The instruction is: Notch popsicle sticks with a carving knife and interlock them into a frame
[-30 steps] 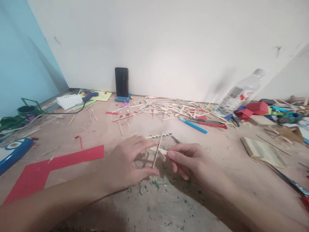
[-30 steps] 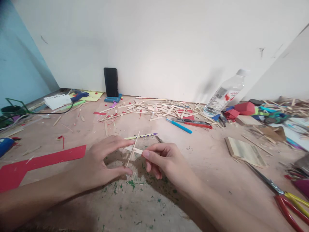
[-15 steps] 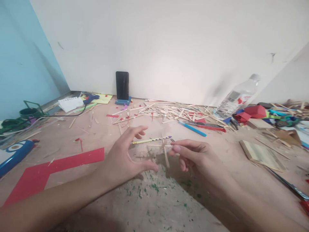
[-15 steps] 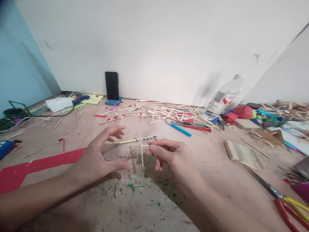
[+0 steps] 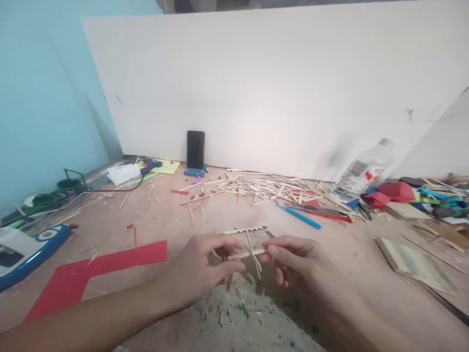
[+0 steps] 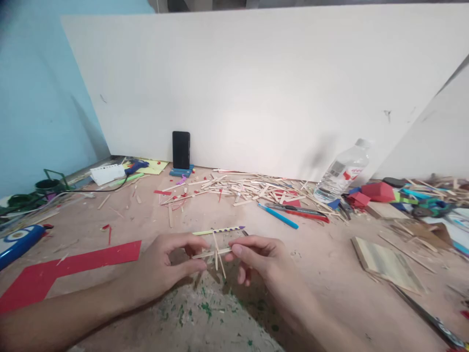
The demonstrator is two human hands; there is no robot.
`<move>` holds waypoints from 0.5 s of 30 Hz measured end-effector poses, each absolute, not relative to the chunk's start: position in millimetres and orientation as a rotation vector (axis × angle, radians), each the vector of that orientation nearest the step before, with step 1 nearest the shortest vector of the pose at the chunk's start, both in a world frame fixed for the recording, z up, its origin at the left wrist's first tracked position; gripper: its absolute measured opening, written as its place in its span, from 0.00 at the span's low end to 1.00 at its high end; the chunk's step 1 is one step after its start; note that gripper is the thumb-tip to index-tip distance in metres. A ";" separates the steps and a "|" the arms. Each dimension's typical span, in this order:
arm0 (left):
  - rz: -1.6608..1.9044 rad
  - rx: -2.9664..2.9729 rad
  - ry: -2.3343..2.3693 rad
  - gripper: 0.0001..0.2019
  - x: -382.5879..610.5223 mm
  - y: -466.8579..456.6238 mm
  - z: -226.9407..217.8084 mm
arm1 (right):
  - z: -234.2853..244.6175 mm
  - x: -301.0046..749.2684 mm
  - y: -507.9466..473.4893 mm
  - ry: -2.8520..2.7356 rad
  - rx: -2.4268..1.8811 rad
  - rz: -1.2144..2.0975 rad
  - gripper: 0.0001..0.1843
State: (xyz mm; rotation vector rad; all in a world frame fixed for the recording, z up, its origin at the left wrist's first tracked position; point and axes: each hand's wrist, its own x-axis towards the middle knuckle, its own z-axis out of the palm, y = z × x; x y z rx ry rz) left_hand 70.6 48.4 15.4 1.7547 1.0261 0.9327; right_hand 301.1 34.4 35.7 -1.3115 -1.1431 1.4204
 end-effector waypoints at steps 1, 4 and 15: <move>0.913 1.766 1.005 0.06 71.8 47.0 15.8 | 35.0 300.8 34.3 -1.151 -1.316 1.420 0.21; 0.939 1.757 1.011 0.05 74.3 47.9 16.0 | 33.2 301.7 35.7 -1.162 -1.319 1.416 0.28; 1.340 1.678 1.331 0.15 15.0 113.6 46.5 | 13.6 308.4 47.2 -1.335 -1.326 1.374 0.29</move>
